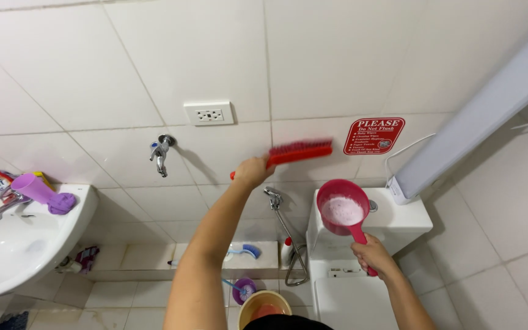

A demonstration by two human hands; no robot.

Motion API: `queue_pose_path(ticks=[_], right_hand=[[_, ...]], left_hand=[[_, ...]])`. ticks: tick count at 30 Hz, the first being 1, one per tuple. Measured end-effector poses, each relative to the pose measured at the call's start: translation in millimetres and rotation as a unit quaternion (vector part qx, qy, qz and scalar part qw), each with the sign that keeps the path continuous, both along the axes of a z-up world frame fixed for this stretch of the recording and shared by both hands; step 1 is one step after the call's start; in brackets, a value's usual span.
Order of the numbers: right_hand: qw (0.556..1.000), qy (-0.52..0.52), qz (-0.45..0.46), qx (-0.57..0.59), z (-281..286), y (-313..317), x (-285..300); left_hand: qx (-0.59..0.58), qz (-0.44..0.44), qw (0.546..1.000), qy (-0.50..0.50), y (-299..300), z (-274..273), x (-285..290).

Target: Scrubbing bathroom walls and a door using a brush and soapy water.

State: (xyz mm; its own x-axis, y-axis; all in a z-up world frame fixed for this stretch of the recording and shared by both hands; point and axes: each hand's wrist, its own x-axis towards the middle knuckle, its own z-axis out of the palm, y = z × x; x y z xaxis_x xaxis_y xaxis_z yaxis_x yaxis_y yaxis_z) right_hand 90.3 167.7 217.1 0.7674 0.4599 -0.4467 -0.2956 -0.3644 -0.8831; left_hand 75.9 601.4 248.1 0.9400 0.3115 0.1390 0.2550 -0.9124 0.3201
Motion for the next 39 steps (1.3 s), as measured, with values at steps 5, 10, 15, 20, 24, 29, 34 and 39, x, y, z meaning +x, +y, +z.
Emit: queue_pose_path(ticks=[5,10,15,20,24,29,34,39], right_hand=[[0.999,0.011,0.015,-0.046,-14.1,-10.4,19.6],[0.998,0.031,0.041,-0.036,-33.9,-10.9,42.2],[0.995,0.048,0.056,-0.062,-34.0,-15.4,47.2],[0.991,0.013,0.080,-0.107,-31.4,-13.4,54.1],[0.980,-0.017,0.100,-0.169,-25.2,-10.6,52.9],[0.960,-0.081,0.132,-0.232,-3.4,-4.6,50.5],[0.940,-0.140,0.178,-0.256,-4.1,4.1,48.8],[0.955,-0.096,0.167,-0.227,0.5,4.8,46.7]], left_hand=[[-0.139,0.094,0.941,-0.293,-25.9,116.5,-12.7],[-0.191,0.100,0.952,-0.217,-68.0,15.6,-2.5],[-0.266,0.082,0.960,0.044,-127.2,-82.8,-51.5],[-0.154,0.000,0.987,0.046,-136.0,21.2,-78.3],[-0.074,0.004,0.989,0.127,-162.8,79.7,-75.3],[0.042,-0.068,0.985,0.152,-191.7,44.1,-15.8],[0.108,-0.116,0.978,0.138,-207.1,48.4,37.8],[0.151,-0.151,0.954,0.210,-197.2,16.0,69.9]])
